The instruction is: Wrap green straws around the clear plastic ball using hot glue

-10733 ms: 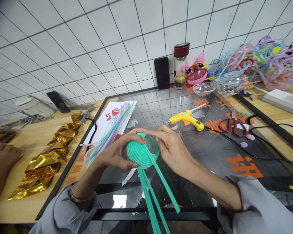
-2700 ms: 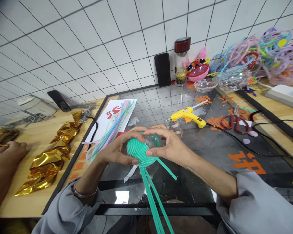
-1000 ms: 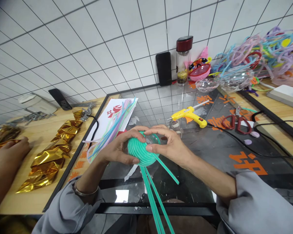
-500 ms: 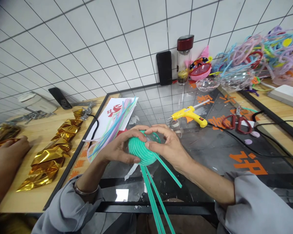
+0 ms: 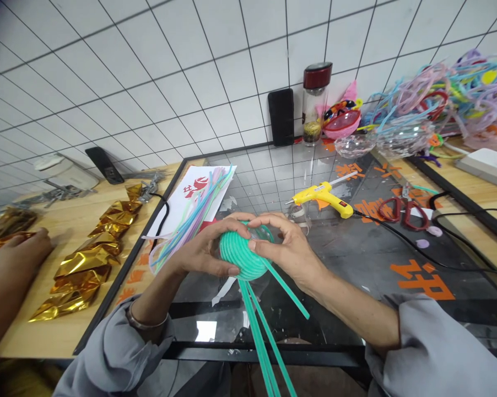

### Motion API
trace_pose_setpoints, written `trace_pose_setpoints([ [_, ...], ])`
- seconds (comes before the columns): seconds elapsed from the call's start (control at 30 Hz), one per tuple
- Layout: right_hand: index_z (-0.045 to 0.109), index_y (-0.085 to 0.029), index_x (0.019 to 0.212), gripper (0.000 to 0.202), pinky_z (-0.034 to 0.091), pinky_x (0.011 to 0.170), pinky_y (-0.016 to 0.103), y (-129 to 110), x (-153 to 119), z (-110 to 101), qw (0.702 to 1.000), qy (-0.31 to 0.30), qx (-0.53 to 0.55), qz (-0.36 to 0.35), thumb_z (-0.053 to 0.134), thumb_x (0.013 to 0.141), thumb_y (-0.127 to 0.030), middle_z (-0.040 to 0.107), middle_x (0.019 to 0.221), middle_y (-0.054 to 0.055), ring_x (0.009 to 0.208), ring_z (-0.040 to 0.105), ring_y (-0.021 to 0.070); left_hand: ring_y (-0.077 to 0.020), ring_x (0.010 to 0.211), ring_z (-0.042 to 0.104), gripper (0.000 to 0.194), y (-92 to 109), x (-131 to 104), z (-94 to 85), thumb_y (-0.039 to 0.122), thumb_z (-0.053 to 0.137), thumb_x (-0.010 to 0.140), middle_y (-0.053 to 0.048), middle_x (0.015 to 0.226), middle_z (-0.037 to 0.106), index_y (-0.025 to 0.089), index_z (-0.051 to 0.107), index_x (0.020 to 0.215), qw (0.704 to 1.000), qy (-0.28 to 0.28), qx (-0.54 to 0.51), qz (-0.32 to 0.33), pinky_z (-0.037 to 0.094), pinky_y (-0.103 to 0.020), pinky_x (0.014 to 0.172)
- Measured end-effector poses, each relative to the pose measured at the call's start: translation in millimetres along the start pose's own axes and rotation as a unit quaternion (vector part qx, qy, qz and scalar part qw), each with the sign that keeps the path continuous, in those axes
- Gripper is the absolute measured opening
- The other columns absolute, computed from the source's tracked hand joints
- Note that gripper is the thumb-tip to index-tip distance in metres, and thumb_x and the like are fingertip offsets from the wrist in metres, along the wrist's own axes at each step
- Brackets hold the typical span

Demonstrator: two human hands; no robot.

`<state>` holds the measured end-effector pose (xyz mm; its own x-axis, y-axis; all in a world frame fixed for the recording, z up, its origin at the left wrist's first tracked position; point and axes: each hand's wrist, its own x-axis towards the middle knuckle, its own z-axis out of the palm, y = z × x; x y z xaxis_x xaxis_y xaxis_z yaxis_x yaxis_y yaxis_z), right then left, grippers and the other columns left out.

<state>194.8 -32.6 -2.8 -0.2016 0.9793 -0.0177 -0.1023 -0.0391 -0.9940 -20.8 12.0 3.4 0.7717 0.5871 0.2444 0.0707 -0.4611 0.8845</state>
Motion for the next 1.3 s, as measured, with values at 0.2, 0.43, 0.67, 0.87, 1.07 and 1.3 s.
trace_pose_setpoints([
  [0.2, 0.073, -0.027, 0.094, 0.028, 0.043, 0.093, 0.043, 0.5, 1.4, -0.5, 1.000, 0.000, 0.004, 0.006, 0.079, 0.067, -0.032, 0.067, 0.117, 0.004, 0.112, 0.057, 0.0269, -0.0335, 0.137, 0.049, 0.049, -3.0, -0.4, -0.5, 0.030, 0.086, 0.070, -0.012, 0.141, 0.053, 0.024, 0.064, 0.113, 1.000, -0.008, -0.010, 0.013, 0.039, -0.052, 0.115],
  [0.43, 0.077, -0.029, 0.091, 0.027, 0.037, 0.099, 0.042, 3.6, 2.7, -1.9, 1.000, 0.008, 0.008, -0.013, 0.083, 0.065, -0.032, 0.068, 0.111, 0.001, 0.110, 0.057, 0.0243, -0.0325, 0.136, 0.050, 0.047, -1.9, -0.1, -1.5, 0.031, 0.085, 0.071, -0.011, 0.139, 0.053, 0.024, 0.063, 0.112, 1.000, -0.008, -0.011, 0.010, 0.039, -0.052, 0.114],
  [0.67, 0.077, -0.030, 0.092, 0.026, 0.036, 0.097, 0.042, 4.7, 2.0, -2.9, 1.000, 0.003, 0.011, -0.019, 0.083, 0.066, -0.031, 0.067, 0.110, 0.001, 0.109, 0.058, 0.0240, -0.0321, 0.135, 0.051, 0.048, -2.8, 0.6, -0.7, 0.032, 0.085, 0.072, -0.011, 0.139, 0.053, 0.026, 0.063, 0.114, 1.000, -0.009, -0.009, 0.017, 0.040, -0.052, 0.114],
  [0.87, 0.075, -0.029, 0.090, 0.024, 0.036, 0.098, 0.043, 3.7, 2.5, -0.5, 1.000, 0.006, 0.016, -0.003, 0.081, 0.066, -0.031, 0.067, 0.111, 0.001, 0.111, 0.056, 0.0252, -0.0331, 0.136, 0.050, 0.048, -3.2, 0.6, -1.3, 0.032, 0.086, 0.071, -0.011, 0.139, 0.053, 0.025, 0.064, 0.113, 1.000, -0.008, -0.009, 0.008, 0.039, -0.053, 0.115],
  [1.07, 0.074, -0.027, 0.087, 0.023, 0.037, 0.096, 0.042, 2.8, 3.6, 3.3, 0.999, 0.015, 0.036, 0.006, 0.079, 0.065, -0.030, 0.065, 0.110, 0.001, 0.107, 0.056, 0.0240, -0.0325, 0.137, 0.049, 0.050, -4.9, -0.1, -1.9, 0.029, 0.087, 0.070, -0.010, 0.139, 0.053, 0.027, 0.064, 0.114, 1.000, -0.007, -0.015, 0.008, 0.037, -0.053, 0.116],
  [1.3, 0.071, -0.027, 0.086, 0.023, 0.039, 0.086, 0.037, -2.4, 3.3, 7.8, 0.998, 0.018, 0.054, 0.027, 0.077, 0.064, -0.029, 0.066, 0.104, 0.000, 0.096, 0.055, 0.0218, -0.0336, 0.138, 0.049, 0.049, -5.3, 0.9, -0.8, 0.029, 0.086, 0.070, -0.011, 0.140, 0.054, 0.026, 0.065, 0.114, 1.000, -0.006, -0.020, 0.013, 0.037, -0.053, 0.116],
])
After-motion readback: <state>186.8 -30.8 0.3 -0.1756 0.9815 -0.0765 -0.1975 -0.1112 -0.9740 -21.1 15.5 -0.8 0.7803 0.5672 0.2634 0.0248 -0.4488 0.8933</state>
